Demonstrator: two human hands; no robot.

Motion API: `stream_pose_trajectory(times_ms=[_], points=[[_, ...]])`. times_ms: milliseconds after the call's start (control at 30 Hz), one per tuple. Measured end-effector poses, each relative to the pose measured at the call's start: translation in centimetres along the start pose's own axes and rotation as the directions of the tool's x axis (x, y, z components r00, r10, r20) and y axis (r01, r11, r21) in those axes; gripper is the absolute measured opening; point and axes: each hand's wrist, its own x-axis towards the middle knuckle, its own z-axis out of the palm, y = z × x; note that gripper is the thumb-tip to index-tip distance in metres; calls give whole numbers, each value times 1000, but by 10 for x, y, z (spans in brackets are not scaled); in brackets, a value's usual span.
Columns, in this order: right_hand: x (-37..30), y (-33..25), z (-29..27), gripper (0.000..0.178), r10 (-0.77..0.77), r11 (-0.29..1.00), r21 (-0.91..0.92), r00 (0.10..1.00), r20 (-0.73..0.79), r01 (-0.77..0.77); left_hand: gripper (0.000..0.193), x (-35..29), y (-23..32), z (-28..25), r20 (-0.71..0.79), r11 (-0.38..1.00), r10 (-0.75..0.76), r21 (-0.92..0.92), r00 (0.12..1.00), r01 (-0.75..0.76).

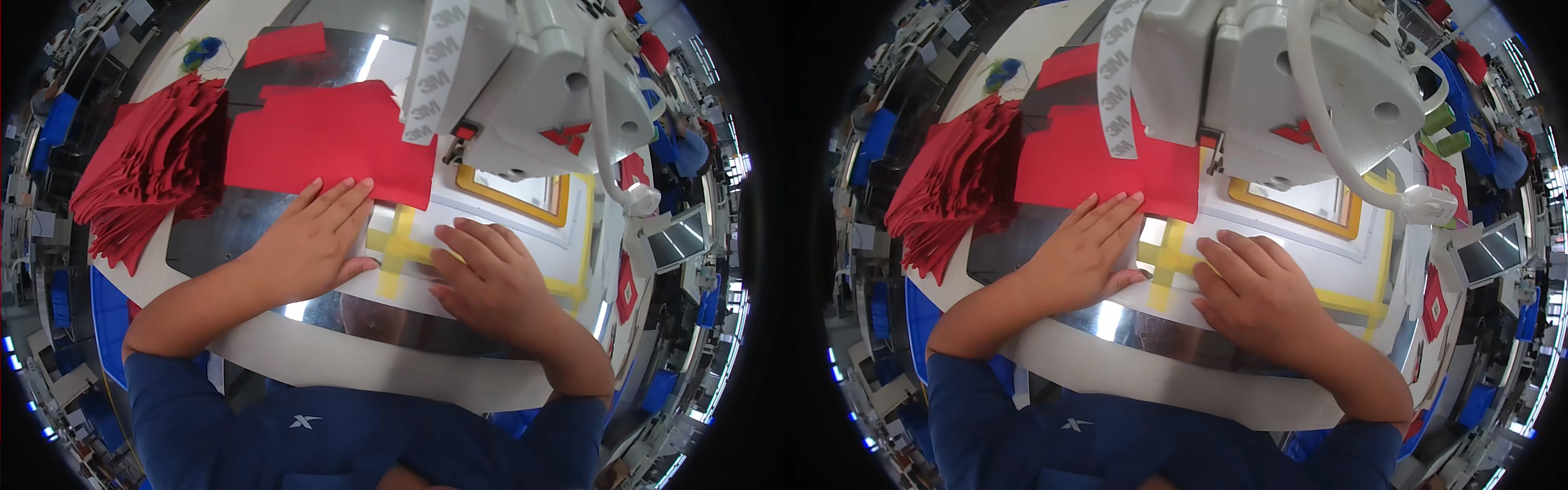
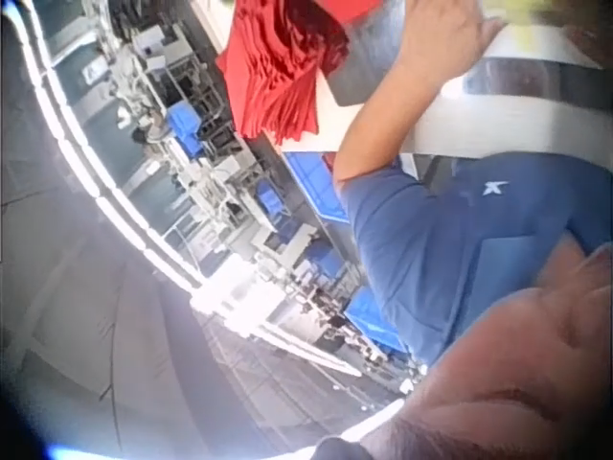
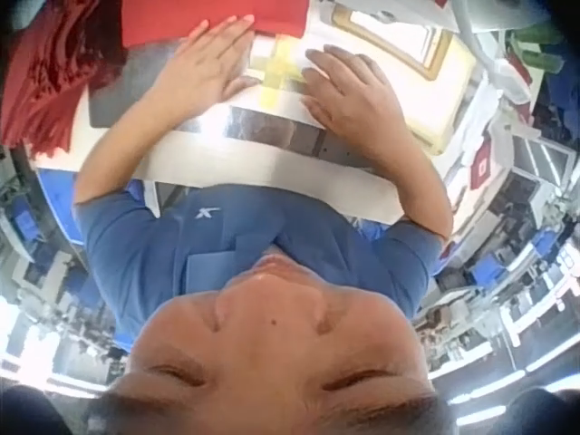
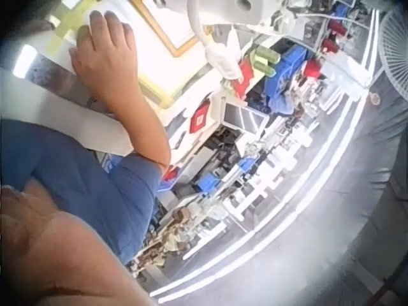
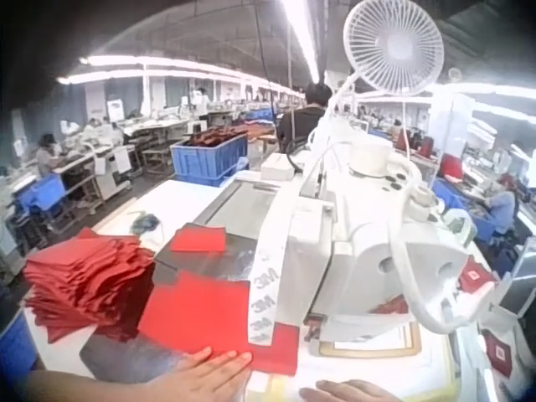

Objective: Sewing labels onto red fabric pieces using an industrial sewing machine.

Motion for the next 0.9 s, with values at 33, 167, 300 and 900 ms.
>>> stream_pose_trajectory(times_ms=[33,167,300,900], points=[[3,-3,7,35,-1,1000,-23,1000,0,1,85,2,0,8,29,999,20,25,999,-21],[8,-8,27,38,17,994,-104,999,-27,-20,85,6,3,10,43,1000,16,-1,999,-16],[18,-5,33,37,28,975,-221,1000,-3,-28,88,5,5,9,53,1000,10,1,999,-11],[-31,26,29,53,135,880,-453,989,-52,-144,84,13,-4,0,74,984,-68,169,995,54]])
